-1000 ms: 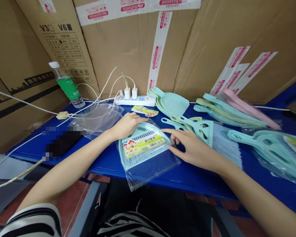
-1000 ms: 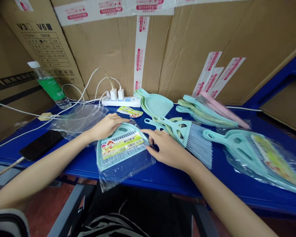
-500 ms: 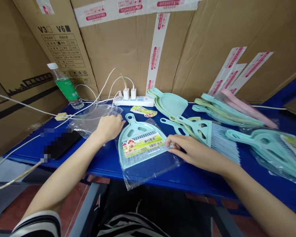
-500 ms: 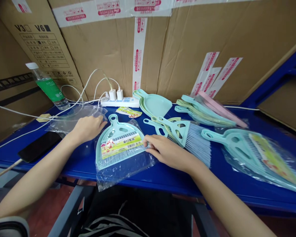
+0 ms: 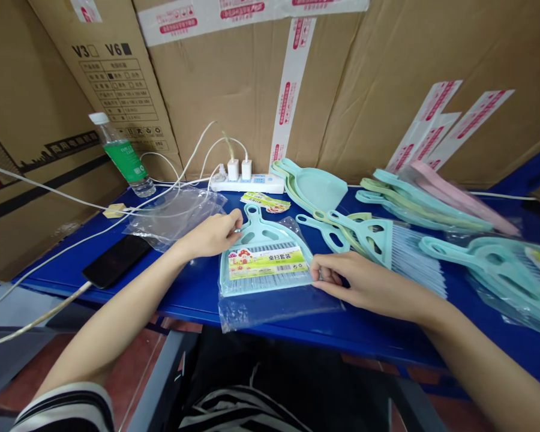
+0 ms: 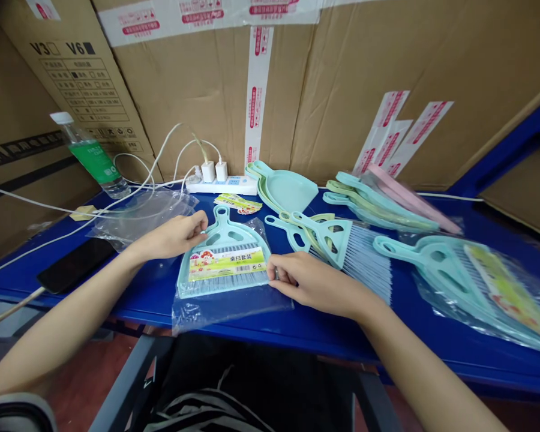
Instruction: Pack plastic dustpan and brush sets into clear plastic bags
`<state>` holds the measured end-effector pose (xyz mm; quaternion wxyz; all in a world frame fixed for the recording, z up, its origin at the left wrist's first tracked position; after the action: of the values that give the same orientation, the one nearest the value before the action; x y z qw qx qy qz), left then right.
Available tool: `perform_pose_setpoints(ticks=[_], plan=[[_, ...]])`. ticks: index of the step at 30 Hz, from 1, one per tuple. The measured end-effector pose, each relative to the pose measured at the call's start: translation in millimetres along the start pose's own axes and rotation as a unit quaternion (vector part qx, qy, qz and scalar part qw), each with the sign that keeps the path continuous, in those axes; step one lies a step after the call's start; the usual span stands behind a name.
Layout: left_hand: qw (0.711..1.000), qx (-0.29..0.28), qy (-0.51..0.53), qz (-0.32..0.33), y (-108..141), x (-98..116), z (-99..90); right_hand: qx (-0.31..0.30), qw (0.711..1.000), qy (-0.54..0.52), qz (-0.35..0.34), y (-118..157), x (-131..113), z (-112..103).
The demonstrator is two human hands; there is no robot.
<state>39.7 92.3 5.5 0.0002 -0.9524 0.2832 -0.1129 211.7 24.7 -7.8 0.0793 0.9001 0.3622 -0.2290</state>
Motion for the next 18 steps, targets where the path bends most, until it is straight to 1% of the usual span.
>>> perform_pose_setpoints(ticks=[3,6,8,9,10,11,12,14,15,16,18], plan=[[0.998,0.046,-0.033,-0.026,-11.0,-0.8,0.2,0.005,1.000,0.005,0.004,-1.3,1.0,0.6],[0.992,0.099,-0.063,-0.050,-21.8,-2.2,-4.6,0.032,0.999,0.024,0.006,-3.0,2.5,-1.3],[0.989,0.125,-0.073,-0.035,-24.0,2.0,-10.5,0.049,0.998,0.036,0.002,-3.8,2.9,-2.1],[0.989,0.132,-0.066,-0.011,-22.8,7.0,-13.4,0.054,0.998,0.041,-0.001,-4.1,2.8,-2.0],[0.990,0.127,-0.049,0.023,-20.1,14.2,-14.8,0.056,0.997,0.046,-0.004,-4.3,2.5,-1.7],[0.992,0.107,-0.021,0.069,-16.0,23.8,-13.7,0.058,0.997,0.053,-0.007,-4.4,2.0,-1.6],[0.990,0.072,0.013,0.118,-10.4,34.6,-10.0,0.059,0.996,0.060,-0.011,-4.5,1.3,-1.5],[0.979,-0.012,0.063,0.191,3.3,54.3,0.9,0.062,0.995,0.076,-0.017,-4.3,-0.6,-2.4],[0.973,-0.045,0.071,0.215,9.7,62.1,6.4,0.067,0.994,0.083,-0.022,-4.1,-2.0,-3.6],[0.969,-0.061,0.066,0.230,14.5,67.5,10.2,0.072,0.993,0.089,-0.028,-3.9,-3.5,-4.9],[0.968,-0.069,0.048,0.238,18.6,72.5,15.4,0.088,0.991,0.090,-0.049,-3.2,-7.2,-7.8]])
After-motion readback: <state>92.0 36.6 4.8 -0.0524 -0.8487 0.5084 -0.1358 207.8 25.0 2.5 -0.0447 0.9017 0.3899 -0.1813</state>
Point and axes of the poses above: each hand's wrist, its own y-axis away from the middle knuckle, its own z-axis out of the palm, x = y × z, the point moved 9 cm from there along -y, towards the middle knuckle
